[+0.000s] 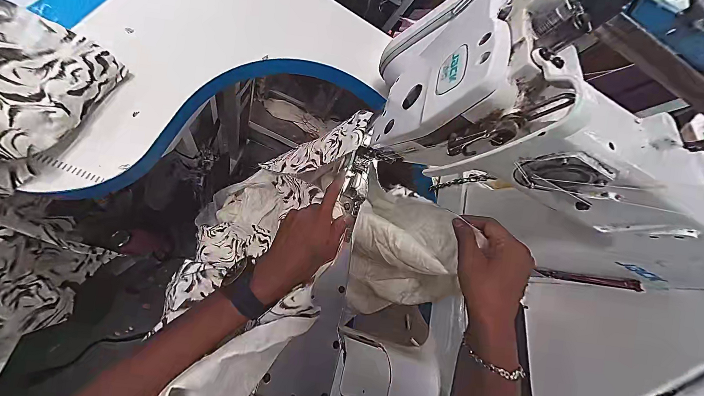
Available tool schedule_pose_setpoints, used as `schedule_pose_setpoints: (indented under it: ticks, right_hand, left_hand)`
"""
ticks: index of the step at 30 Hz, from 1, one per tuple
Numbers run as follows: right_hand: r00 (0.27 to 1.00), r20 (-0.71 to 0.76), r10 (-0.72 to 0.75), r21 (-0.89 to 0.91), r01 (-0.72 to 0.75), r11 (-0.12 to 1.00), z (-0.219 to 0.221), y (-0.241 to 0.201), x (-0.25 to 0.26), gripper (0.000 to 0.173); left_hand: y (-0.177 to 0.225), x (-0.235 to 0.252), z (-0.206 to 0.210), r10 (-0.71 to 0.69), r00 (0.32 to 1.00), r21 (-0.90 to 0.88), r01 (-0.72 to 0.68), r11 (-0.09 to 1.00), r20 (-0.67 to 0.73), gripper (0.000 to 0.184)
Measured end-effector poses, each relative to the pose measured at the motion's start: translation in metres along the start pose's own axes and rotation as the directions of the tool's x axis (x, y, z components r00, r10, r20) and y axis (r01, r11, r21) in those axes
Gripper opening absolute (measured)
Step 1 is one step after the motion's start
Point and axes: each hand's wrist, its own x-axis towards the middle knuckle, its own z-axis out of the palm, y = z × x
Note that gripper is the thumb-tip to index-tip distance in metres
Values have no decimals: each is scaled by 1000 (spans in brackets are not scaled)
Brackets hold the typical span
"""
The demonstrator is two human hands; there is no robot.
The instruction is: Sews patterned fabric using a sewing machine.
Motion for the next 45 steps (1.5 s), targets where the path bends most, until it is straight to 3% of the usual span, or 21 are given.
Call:
schedule_pose_setpoints:
  ticks: [2,4,6,8,10,15,19,24,28,32,37,39,42,45]
  right_hand:
    - [990,-39,-134,118,138,983,14,-23,-9,23]
    - [952,-69,-298,208,305,929,38,-42,-23,21]
    - [919,-76,-386,288,391,874,53,-40,-27,19]
    - [921,-10,-389,408,359,840,56,-31,-25,20]
    - [925,87,-369,484,285,827,57,-25,-25,20]
    - [909,145,-391,533,261,805,60,-32,-29,19]
    - [908,159,-389,597,225,770,59,-34,-34,16]
    - [938,148,-315,728,112,677,71,-46,-40,14]
    - [946,168,-278,745,63,664,82,-54,-29,13]
    - [947,30,-319,544,252,800,85,-60,-30,17]
    - [970,173,-172,754,-18,656,80,-56,-30,16]
    - [964,187,-190,779,-28,627,81,-54,-24,14]
    - [975,76,-211,713,95,695,84,-55,-25,11]
    - [975,139,-174,711,24,702,80,-56,-27,11]
  left_hand:
    - [4,16,-3,-8,998,28,7,1000,56,66]
    - [6,20,-2,28,998,26,-26,999,-52,73]
    - [1,12,1,129,976,70,-119,990,-174,63]
    - [-10,7,9,290,921,168,-253,953,-260,40]
    - [-13,-3,10,337,912,218,-288,932,-235,27]
    - [-12,4,11,357,914,236,-310,921,-193,31]
    - [-13,11,12,461,856,336,-373,865,-236,25]
    - [-15,3,8,403,882,140,-380,914,-243,30]
    - [-14,4,4,396,886,4,-407,913,-242,37]
    - [-14,7,5,391,891,-41,-410,911,-231,31]
    - [-10,4,9,352,904,-47,-374,926,-243,27]
    - [-9,8,9,360,905,-29,-376,926,-228,27]
    - [-9,11,9,356,906,-28,-372,928,-227,27]
    - [-10,9,11,352,904,-24,-368,929,-241,28]
